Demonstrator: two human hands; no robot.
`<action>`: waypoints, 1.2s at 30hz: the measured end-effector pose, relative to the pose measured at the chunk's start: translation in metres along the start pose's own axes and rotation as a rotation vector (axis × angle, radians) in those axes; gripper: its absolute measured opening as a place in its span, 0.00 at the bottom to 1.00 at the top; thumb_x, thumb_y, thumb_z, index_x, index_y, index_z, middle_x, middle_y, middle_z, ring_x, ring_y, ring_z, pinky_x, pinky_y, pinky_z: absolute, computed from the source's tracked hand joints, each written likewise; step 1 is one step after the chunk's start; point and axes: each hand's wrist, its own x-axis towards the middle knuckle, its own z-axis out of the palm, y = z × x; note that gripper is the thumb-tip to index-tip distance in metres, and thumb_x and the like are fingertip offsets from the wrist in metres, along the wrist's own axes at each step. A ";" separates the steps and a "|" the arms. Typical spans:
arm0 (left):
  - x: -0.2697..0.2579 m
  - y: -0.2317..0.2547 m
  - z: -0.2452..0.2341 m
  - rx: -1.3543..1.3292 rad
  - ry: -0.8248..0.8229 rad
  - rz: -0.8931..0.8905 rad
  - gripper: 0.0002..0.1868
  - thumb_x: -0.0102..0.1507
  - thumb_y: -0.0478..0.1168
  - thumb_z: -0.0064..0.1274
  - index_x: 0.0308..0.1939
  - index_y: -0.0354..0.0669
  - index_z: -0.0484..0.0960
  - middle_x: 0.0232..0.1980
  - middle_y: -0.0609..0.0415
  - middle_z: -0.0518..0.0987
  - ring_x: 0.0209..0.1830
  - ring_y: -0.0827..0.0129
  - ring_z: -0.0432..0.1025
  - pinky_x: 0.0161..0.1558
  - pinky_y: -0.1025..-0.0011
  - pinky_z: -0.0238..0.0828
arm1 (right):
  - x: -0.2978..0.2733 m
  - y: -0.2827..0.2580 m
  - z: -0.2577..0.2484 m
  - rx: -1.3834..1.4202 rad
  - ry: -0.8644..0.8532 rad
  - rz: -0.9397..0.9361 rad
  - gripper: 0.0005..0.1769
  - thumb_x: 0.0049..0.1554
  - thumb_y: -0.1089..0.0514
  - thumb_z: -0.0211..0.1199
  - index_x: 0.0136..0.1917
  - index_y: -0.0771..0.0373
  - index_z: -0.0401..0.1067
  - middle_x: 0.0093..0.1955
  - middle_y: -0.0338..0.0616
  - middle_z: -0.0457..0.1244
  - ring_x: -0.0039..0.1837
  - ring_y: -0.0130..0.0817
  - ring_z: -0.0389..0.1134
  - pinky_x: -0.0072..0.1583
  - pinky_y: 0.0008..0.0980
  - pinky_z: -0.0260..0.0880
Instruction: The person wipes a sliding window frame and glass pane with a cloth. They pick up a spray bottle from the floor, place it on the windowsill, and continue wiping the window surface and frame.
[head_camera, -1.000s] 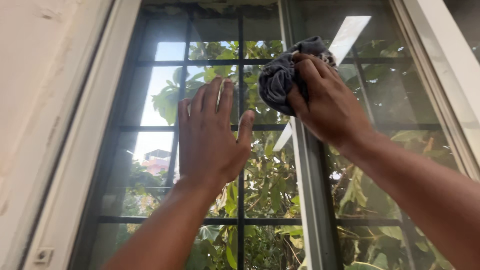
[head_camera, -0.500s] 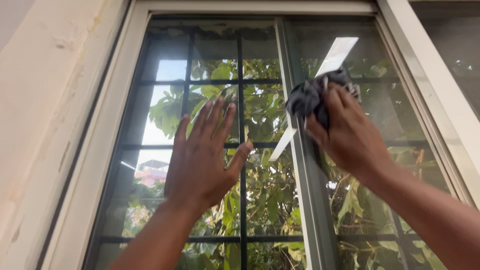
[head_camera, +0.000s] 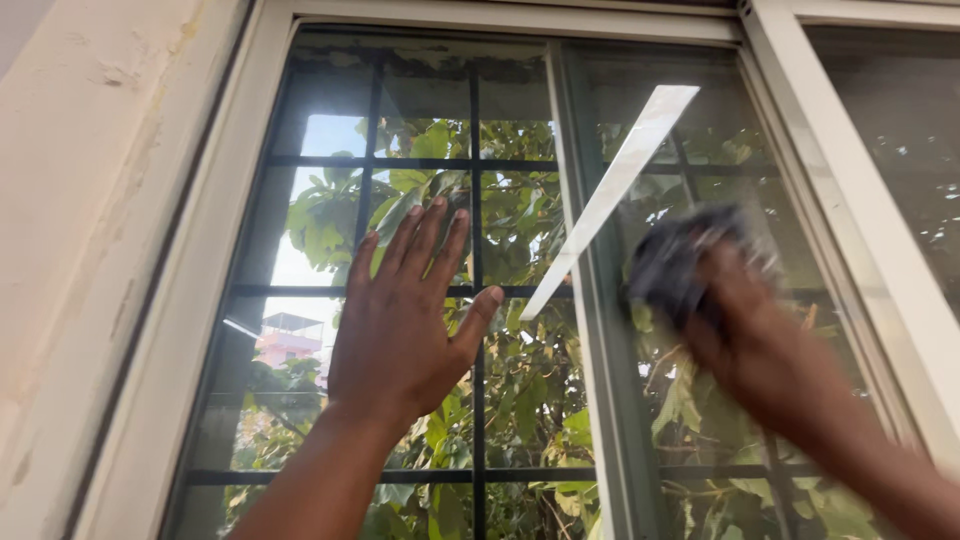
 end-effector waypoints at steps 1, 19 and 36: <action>0.000 -0.001 0.001 0.001 -0.007 -0.002 0.40 0.68 0.66 0.33 0.78 0.51 0.53 0.81 0.52 0.53 0.81 0.64 0.44 0.76 0.55 0.31 | 0.016 -0.003 -0.008 -0.034 0.079 -0.047 0.29 0.68 0.41 0.42 0.79 0.49 0.57 0.71 0.55 0.62 0.59 0.55 0.73 0.56 0.57 0.82; -0.040 -0.050 -0.048 -0.166 -0.167 0.103 0.35 0.69 0.63 0.35 0.78 0.56 0.58 0.82 0.54 0.56 0.82 0.61 0.47 0.77 0.55 0.36 | -0.010 0.060 -0.017 -0.131 0.326 -0.205 0.33 0.65 0.42 0.46 0.78 0.61 0.57 0.78 0.61 0.51 0.73 0.61 0.55 0.69 0.56 0.62; -0.072 -0.073 -0.066 -0.482 0.027 -0.220 0.43 0.70 0.65 0.31 0.80 0.38 0.52 0.80 0.37 0.57 0.80 0.46 0.51 0.75 0.55 0.49 | -0.016 -0.260 0.123 -0.014 0.473 -0.897 0.32 0.62 0.49 0.51 0.73 0.71 0.58 0.78 0.67 0.49 0.82 0.61 0.43 0.78 0.54 0.40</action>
